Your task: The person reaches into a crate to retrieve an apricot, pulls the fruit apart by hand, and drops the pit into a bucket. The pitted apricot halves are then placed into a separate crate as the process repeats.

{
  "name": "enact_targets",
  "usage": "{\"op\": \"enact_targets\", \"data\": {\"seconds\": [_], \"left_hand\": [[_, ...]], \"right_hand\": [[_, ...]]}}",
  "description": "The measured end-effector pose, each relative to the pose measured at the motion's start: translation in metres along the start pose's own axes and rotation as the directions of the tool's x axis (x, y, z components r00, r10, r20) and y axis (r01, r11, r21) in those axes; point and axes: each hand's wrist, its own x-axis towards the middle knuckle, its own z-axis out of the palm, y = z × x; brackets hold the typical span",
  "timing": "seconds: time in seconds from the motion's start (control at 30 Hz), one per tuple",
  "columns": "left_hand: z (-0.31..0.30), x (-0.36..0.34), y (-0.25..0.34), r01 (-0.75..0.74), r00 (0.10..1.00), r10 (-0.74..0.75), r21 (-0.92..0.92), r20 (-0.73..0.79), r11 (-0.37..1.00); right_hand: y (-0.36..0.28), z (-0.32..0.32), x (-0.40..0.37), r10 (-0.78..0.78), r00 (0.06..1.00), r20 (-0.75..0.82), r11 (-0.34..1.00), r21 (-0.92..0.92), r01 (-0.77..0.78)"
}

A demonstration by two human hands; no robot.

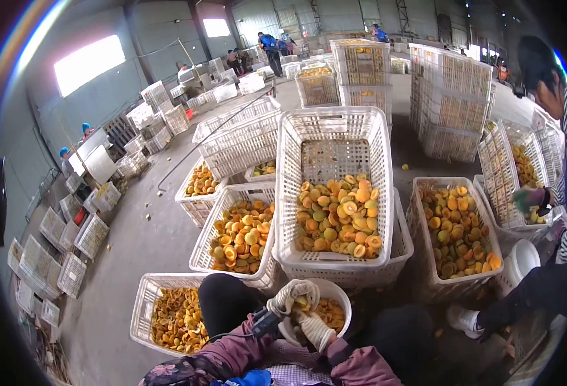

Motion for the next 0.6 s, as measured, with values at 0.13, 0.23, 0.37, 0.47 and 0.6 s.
{"op": "enact_targets", "data": {"seconds": [0.13, 0.23, 0.37, 0.47, 0.6], "left_hand": [[0.014, 0.008, -0.002, -0.115, 0.980, 0.117, -0.022, 0.160, 0.993], [-0.002, -0.003, -0.008, 0.300, 0.786, 0.027, 0.419, -0.618, 0.857], [-0.043, 0.036, 0.025, -0.751, 0.426, -0.210, -0.473, -0.880, 0.461], [-0.083, 0.078, -0.006, -0.301, 0.895, -0.078, -0.725, -0.439, 0.620], [-0.120, 0.202, -0.072, 0.136, 0.787, -0.015, 0.149, -0.617, 0.979]], "right_hand": [[-0.012, 0.013, -0.014, 0.238, 0.967, 0.087, 0.968, 0.058, -0.244], [-0.010, 0.015, -0.013, 0.124, 0.992, 0.034, 0.966, 0.226, -0.128], [-0.003, 0.000, 0.003, 0.305, 0.947, -0.103, 0.848, 0.481, -0.221], [0.001, -0.001, 0.019, 0.346, 0.903, -0.253, 0.862, 0.465, -0.200], [0.021, -0.009, 0.041, 0.327, 0.927, -0.186, 0.850, 0.486, -0.203]]}}
